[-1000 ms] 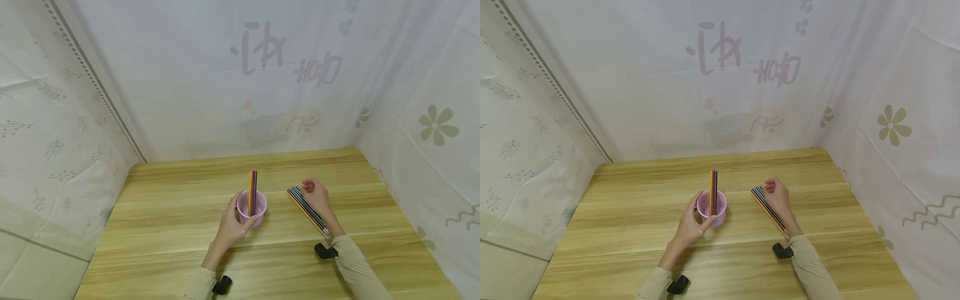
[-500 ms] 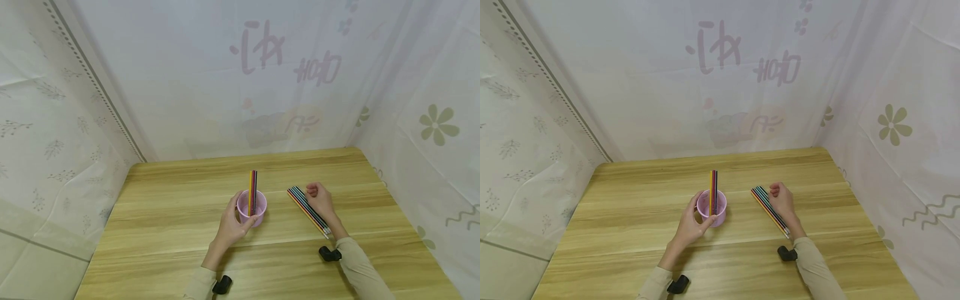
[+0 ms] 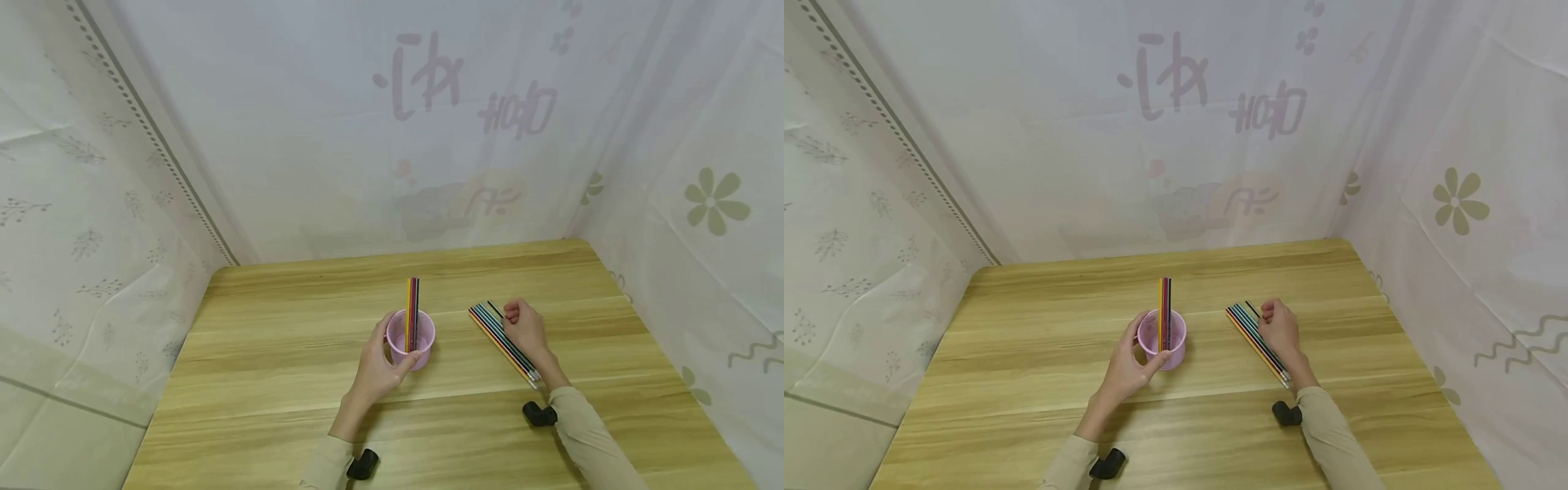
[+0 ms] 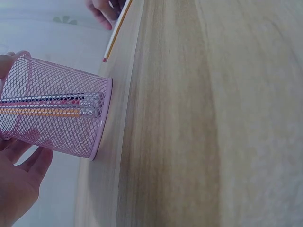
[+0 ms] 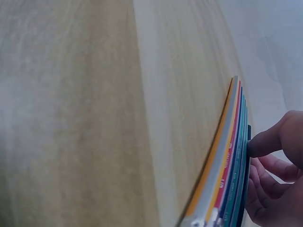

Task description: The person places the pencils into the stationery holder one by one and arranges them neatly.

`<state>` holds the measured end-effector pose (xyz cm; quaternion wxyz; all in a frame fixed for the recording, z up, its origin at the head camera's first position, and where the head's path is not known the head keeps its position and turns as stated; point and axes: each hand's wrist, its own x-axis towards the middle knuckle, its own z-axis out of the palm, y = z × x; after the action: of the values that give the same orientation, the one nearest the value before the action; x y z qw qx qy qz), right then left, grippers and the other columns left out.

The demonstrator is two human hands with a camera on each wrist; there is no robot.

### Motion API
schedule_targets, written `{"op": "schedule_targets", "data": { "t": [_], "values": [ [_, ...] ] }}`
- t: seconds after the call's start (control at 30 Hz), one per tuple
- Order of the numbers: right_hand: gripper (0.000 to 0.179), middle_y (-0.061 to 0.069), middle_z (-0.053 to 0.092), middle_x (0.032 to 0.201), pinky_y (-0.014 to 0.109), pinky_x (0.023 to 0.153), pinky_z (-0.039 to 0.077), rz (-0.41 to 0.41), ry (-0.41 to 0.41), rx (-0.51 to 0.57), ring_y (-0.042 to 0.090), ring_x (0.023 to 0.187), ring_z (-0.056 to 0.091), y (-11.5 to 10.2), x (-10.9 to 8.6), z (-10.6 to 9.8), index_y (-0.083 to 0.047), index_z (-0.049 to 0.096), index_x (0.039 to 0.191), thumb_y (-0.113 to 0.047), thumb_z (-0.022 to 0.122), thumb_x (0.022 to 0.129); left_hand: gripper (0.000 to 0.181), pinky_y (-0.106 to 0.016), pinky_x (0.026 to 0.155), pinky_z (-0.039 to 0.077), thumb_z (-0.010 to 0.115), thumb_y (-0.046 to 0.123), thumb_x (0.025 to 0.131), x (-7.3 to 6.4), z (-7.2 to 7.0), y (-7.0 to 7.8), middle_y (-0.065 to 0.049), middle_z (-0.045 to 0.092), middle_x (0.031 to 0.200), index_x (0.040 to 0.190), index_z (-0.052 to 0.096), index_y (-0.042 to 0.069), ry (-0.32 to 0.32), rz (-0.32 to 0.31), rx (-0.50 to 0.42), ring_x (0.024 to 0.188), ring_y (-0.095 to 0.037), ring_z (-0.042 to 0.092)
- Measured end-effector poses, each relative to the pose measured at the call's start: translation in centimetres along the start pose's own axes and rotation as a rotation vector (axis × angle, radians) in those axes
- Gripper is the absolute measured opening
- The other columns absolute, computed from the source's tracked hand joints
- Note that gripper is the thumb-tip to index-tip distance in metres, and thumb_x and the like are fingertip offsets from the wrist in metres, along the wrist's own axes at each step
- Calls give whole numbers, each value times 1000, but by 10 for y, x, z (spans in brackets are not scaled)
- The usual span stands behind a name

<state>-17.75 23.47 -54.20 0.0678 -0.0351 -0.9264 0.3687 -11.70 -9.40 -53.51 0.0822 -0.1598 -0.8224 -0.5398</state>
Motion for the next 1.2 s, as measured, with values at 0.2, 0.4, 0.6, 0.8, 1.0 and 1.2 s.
{"op": "schedule_targets", "data": {
  "t": [0.2,0.4,0.6,0.8,1.0,1.2],
  "values": [
    [20,20,68,96,34,74,54,33,-43,-22,31,86,67,-2,1,-2,4,63,107,-1,62,88,90,-48,102,55,85,31,81,0,0,-1,-11,54,146,154,37,7,-6,-3,-10,128,-30,58],
    [19,21,67,93,42,74,55,-23,-49,-50,32,84,66,-7,1,-4,6,63,106,1,60,88,89,-49,99,56,84,30,82,-1,0,0,-13,54,145,153,37,5,2,14,-1,124,-31,60],
    [20,20,65,88,45,71,53,-120,-7,-91,33,79,63,-11,5,-6,9,63,105,6,57,86,88,-49,99,57,83,32,83,-1,0,0,-13,53,146,153,37,5,0,20,-1,124,-31,60],
    [21,21,64,90,45,72,52,-132,18,-82,33,82,62,-21,7,-15,9,63,108,6,57,88,89,-46,102,55,84,32,83,-1,-1,-1,-10,53,147,154,36,10,-2,-1,-5,128,-29,58],
    [23,21,64,94,42,74,49,-112,24,-56,34,87,61,-36,4,-25,8,63,111,4,54,91,90,-46,103,55,85,31,82,0,0,-2,-10,53,147,154,37,6,-4,-14,-12,129,-29,57],
    [23,24,65,97,45,77,51,-132,21,-31,36,88,64,-49,3,-31,9,62,113,4,52,92,91,-48,103,55,84,32,82,0,0,-1,-11,54,146,154,37,5,-1,-17,-7,128,-29,58]
  ]
}}
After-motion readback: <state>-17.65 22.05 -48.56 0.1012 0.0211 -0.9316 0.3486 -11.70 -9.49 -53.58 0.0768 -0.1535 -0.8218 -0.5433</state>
